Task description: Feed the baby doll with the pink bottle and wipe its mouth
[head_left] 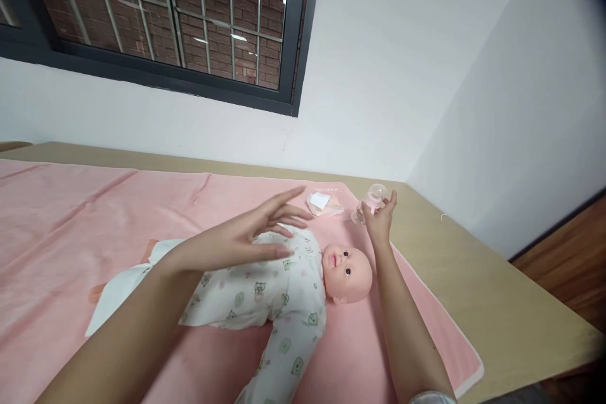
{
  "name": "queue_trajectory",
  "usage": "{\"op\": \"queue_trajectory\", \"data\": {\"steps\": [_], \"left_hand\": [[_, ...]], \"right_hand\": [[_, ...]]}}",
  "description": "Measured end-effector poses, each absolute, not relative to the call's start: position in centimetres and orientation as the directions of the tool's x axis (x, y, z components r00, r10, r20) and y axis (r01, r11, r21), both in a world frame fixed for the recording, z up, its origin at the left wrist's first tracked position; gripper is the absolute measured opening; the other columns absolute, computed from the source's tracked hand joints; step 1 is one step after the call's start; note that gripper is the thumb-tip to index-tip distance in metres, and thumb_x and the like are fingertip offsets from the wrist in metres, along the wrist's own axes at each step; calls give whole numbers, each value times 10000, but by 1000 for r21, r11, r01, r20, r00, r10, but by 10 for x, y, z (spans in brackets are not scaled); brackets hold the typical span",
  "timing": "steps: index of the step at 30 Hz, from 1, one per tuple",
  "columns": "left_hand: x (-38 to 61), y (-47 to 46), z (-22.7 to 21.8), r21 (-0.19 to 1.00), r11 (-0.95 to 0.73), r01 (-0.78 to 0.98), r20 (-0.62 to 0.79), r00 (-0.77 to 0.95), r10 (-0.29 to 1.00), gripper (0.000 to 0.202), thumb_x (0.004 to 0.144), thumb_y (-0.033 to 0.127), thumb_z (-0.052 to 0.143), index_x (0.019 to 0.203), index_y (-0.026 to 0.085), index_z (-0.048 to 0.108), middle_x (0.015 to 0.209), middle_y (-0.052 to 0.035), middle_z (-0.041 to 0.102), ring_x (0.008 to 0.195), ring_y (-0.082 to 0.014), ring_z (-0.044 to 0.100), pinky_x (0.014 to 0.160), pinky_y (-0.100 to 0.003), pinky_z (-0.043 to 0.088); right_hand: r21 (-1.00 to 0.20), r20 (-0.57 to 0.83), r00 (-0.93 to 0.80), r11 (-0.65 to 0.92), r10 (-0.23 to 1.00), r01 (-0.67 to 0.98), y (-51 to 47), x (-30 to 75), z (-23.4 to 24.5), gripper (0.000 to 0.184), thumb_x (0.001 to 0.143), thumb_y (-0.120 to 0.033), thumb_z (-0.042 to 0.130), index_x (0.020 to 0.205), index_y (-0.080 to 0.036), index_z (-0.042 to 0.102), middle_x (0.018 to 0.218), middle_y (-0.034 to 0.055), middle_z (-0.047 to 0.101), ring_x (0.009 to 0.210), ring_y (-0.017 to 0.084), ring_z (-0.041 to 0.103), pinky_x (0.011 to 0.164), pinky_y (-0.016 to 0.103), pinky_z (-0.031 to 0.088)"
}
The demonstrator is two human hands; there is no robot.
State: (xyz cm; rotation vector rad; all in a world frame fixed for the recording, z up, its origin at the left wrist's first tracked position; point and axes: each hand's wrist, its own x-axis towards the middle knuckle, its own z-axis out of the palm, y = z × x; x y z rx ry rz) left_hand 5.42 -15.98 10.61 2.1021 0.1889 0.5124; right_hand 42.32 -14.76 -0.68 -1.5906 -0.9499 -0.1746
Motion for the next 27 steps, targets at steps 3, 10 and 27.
{"op": "queue_trajectory", "data": {"steps": [3,10,27], "left_hand": [[62,-150,99,884,-447,-137,345,836,426,704,908,267,548,1466,379,134,1391,-68,426,1296,-223,404,999,-392,458],[76,-145,86,780,-622,71,432,658,617,648,863,376,605,1422,358,277,1368,-47,455,1248,-223,447,992,-394,453],[89,-174,95,404,-829,387,585,587,560,532,771,260,623,1279,232,465,1184,-38,589,1021,-223,574,843,-358,463]], "right_hand": [[-804,562,666,133,490,580,-159,411,25,1005,672,-429,650,1456,-246,49,1314,151,433,867,194,600,794,368,497],[-838,543,483,403,687,369,-189,345,74,969,673,-387,694,1440,-273,114,1194,82,543,1045,193,579,934,392,471],[-851,524,163,507,836,139,-228,228,75,846,724,-379,709,1415,-344,221,1343,48,446,1231,203,471,1050,424,417]]}}
